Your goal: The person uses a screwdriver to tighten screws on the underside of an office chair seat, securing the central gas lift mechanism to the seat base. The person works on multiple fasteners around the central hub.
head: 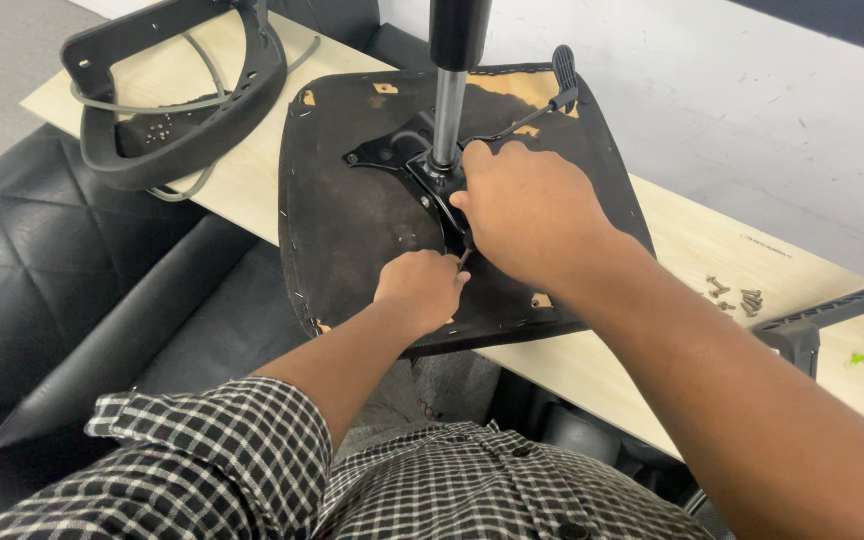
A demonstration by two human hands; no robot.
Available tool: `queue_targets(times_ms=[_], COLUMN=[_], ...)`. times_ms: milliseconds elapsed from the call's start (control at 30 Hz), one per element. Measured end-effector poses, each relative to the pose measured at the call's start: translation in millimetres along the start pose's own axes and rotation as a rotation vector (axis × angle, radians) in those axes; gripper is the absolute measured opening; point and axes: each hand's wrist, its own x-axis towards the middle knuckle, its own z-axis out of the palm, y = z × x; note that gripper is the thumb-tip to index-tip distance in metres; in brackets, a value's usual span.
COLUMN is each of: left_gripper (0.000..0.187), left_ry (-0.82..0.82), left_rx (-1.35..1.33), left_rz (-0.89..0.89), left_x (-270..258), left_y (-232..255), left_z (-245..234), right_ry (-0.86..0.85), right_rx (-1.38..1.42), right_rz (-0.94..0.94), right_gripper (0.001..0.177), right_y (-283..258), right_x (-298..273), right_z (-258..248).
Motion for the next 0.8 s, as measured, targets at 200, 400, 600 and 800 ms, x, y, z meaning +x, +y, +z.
queue_targets(times_ms=[200,400,600,800], left_gripper=[0.036,0.036,0.037,0.033], left_ry=[0.040,0.054,0.000,0.057], left_rx=[-0.017,-0.008,-0.018,-0.024], left_rz=[0.031,0.052,0.006,0.047], left_x=[1,0,-4,-3], left_y=[-3,-2,0,-3], left_z=[2,2,-1,4], right_ry=[-0.008,-0.001,0.014,-0.060], right_rx=[0.117,0.029,0.116,0.244], right_rz=[-0.149,0.070,0.154,0.330], right_gripper=[0.031,0.037,0.040,0.038], right_y=[11,-1,13,38], right_x=[-2,-5,-21,-48], right_z=[-2,-4,-7,12])
